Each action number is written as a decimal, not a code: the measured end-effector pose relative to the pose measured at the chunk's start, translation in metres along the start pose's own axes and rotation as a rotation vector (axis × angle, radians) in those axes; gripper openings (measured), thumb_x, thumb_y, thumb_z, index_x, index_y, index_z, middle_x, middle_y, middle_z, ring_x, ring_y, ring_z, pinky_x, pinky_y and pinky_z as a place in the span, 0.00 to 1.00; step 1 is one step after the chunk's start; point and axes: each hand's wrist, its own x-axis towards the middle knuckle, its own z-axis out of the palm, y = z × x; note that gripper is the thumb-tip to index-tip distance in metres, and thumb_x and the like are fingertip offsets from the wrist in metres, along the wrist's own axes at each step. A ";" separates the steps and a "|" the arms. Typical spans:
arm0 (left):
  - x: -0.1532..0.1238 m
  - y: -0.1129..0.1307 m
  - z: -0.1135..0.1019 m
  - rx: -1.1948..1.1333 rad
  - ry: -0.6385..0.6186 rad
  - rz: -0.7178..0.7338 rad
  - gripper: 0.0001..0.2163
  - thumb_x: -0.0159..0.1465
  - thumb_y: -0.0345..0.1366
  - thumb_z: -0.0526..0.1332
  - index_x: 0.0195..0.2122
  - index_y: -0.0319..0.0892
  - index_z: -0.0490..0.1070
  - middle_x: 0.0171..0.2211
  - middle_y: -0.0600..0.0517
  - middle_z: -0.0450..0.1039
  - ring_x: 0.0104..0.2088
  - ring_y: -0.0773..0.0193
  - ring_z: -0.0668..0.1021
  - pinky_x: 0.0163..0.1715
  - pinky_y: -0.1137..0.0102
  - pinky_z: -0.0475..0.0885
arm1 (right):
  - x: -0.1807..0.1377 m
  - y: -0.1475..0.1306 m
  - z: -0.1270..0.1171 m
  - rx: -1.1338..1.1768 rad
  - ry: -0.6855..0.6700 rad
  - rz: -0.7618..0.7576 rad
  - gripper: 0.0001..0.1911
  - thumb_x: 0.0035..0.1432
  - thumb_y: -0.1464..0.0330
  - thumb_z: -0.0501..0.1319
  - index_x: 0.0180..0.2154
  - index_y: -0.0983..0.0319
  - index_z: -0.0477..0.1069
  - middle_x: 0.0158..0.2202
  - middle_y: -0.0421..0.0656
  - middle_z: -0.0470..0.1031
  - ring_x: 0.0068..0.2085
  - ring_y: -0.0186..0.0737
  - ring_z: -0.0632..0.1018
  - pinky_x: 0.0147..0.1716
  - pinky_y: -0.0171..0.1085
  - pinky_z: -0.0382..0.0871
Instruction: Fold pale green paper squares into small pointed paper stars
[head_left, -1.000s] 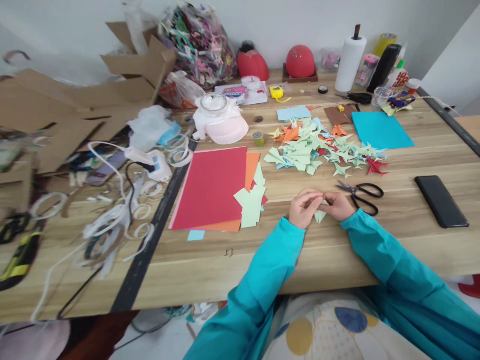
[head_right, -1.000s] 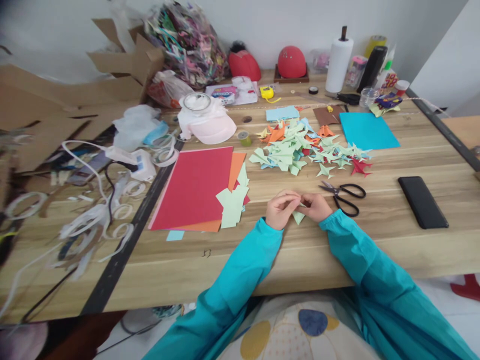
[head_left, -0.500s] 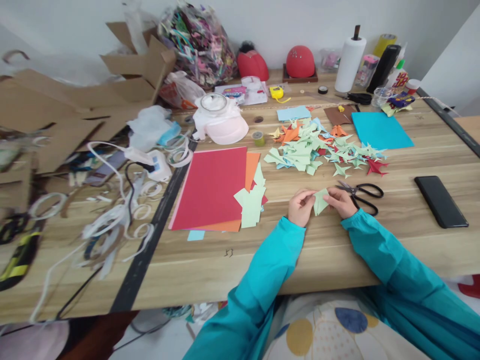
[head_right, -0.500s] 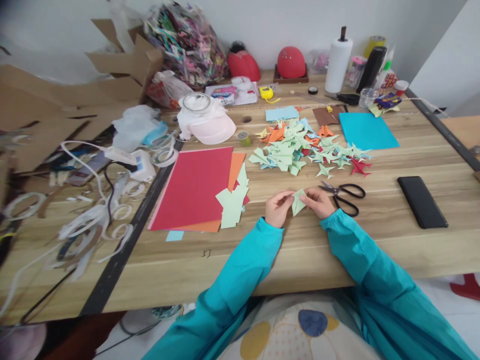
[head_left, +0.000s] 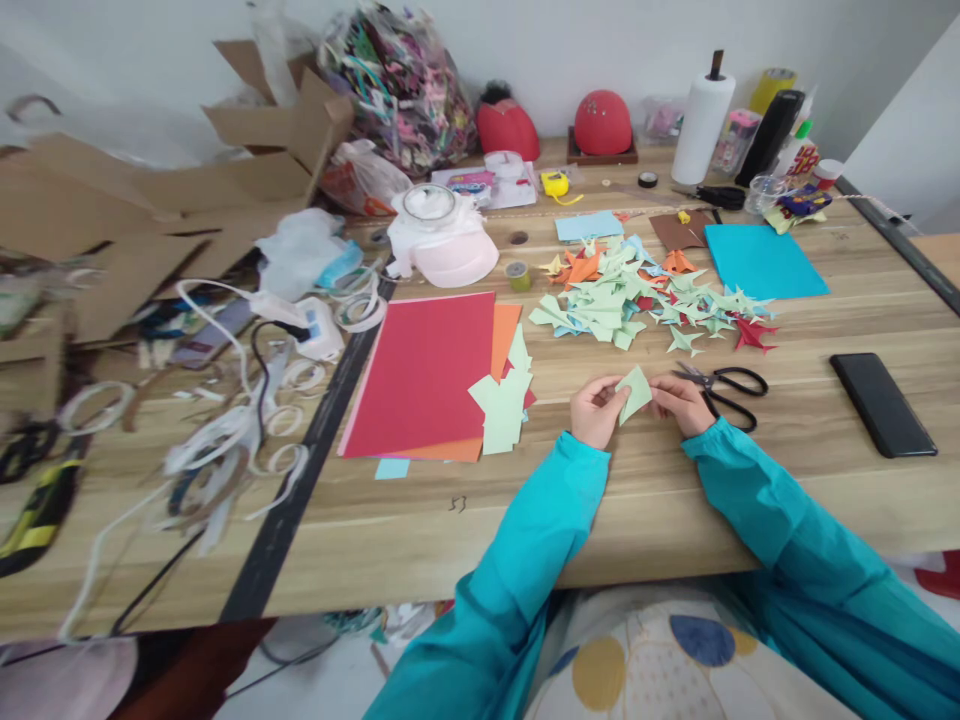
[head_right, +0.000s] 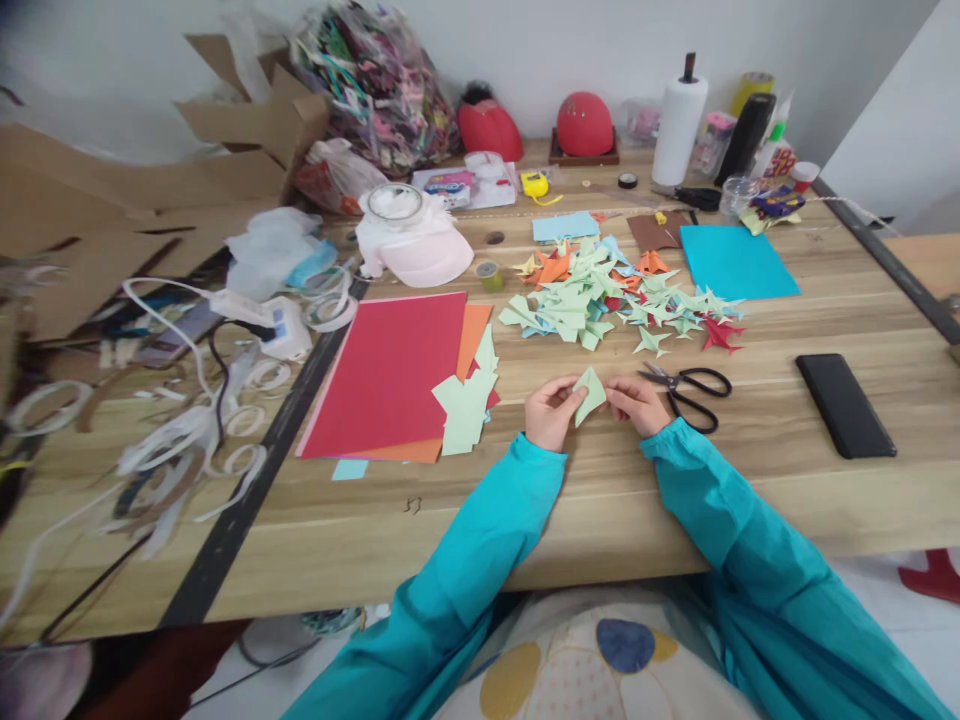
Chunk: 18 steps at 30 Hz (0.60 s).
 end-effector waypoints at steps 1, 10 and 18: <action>0.000 0.001 0.000 0.000 0.005 0.007 0.11 0.46 0.38 0.68 0.29 0.37 0.75 0.27 0.51 0.71 0.27 0.70 0.71 0.28 0.74 0.68 | 0.000 0.000 0.000 0.009 -0.001 0.001 0.13 0.51 0.59 0.60 0.27 0.63 0.71 0.19 0.39 0.71 0.18 0.29 0.64 0.18 0.32 0.55; 0.000 0.004 0.001 -0.003 0.004 -0.019 0.11 0.45 0.37 0.68 0.29 0.37 0.74 0.26 0.51 0.71 0.26 0.70 0.71 0.28 0.73 0.68 | 0.001 0.000 -0.001 -0.007 -0.032 -0.031 0.13 0.53 0.60 0.59 0.27 0.63 0.72 0.20 0.39 0.71 0.18 0.29 0.64 0.18 0.32 0.55; 0.000 0.004 0.001 0.034 0.010 0.015 0.10 0.45 0.36 0.68 0.27 0.37 0.74 0.25 0.52 0.70 0.24 0.72 0.69 0.25 0.75 0.66 | 0.001 0.002 0.000 -0.018 -0.030 -0.028 0.12 0.52 0.60 0.61 0.28 0.63 0.71 0.22 0.40 0.73 0.18 0.29 0.65 0.18 0.31 0.56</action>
